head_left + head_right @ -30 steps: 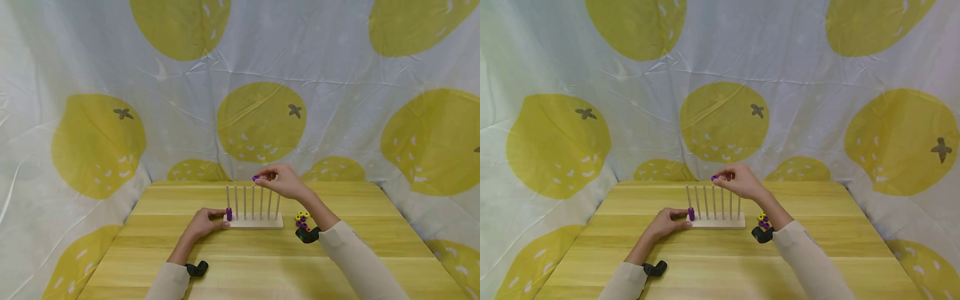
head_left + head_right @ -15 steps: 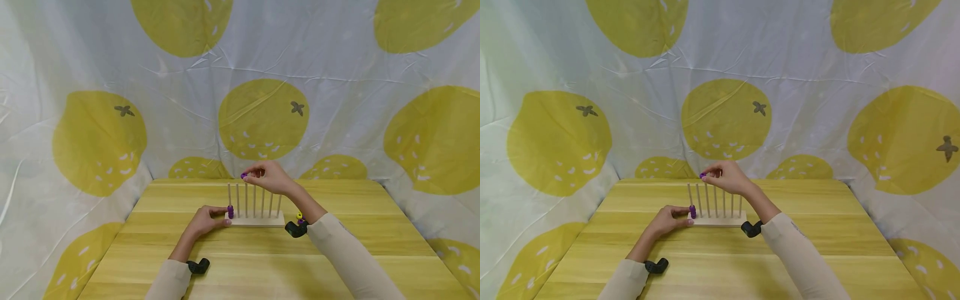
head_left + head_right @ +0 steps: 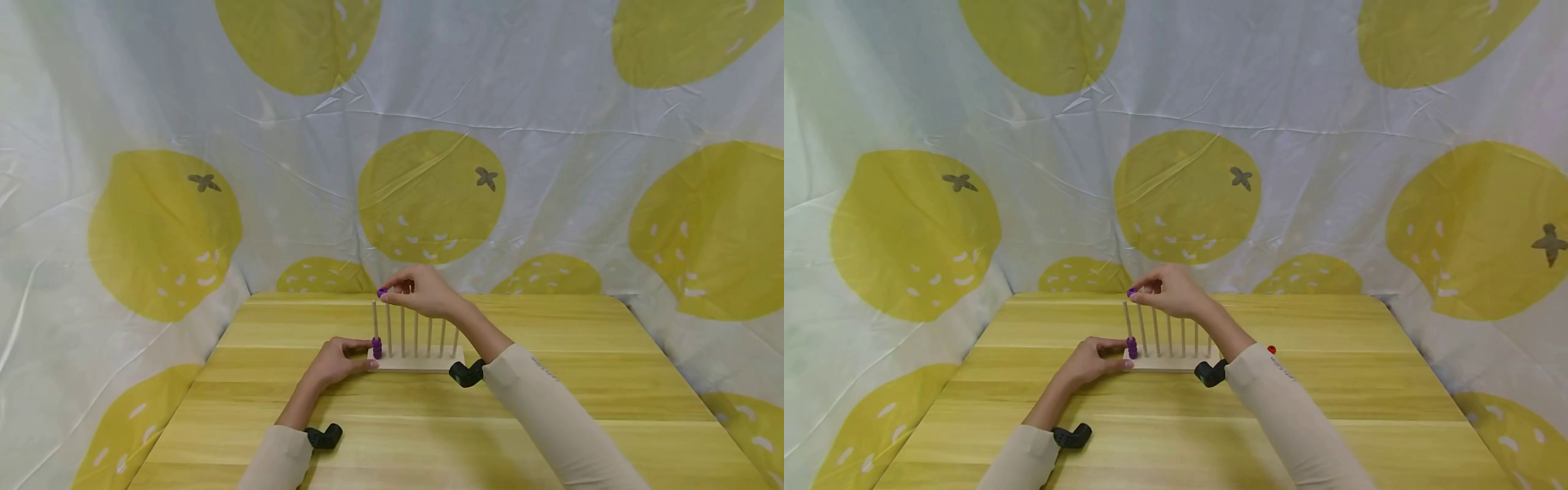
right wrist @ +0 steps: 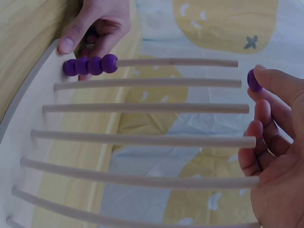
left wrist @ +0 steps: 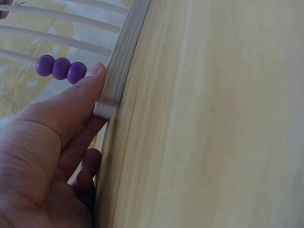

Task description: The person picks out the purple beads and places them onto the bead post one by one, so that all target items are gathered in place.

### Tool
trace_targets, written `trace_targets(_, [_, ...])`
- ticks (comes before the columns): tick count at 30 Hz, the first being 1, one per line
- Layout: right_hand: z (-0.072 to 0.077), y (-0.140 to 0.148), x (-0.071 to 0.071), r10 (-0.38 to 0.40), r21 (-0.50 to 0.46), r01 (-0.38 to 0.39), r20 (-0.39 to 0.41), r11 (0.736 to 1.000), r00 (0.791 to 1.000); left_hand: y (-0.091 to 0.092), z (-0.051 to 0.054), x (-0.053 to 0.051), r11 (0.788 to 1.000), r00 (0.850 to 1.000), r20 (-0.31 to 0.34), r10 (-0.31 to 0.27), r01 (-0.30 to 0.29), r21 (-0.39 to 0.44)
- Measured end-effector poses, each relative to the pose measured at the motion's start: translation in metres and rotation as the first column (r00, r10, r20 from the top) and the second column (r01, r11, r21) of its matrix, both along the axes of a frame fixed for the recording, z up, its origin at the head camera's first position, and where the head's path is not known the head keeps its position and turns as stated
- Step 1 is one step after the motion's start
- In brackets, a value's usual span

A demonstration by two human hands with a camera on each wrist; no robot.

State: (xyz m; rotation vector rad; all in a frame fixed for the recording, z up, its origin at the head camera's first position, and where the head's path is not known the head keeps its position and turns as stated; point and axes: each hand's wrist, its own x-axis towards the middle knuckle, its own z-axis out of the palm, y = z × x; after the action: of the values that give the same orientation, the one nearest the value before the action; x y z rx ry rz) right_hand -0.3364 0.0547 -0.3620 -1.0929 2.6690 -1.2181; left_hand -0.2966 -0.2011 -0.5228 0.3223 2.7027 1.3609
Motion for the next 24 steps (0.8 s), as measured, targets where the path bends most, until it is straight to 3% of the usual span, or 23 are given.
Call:
trace_targets(11, [-0.007,-0.013,0.001,0.052,-0.011,-0.052,-0.014,0.999,0.999,-0.001,-0.001,0.000,1.000,1.000,0.002,-0.004,0.004,-0.003])
trace_targets(24, [-0.008,-0.014,0.003,0.045,0.012,-0.045,-0.006,0.999,0.999,0.000,-0.002,0.000,1.000,1.000,0.004,0.005,-0.005,0.004])
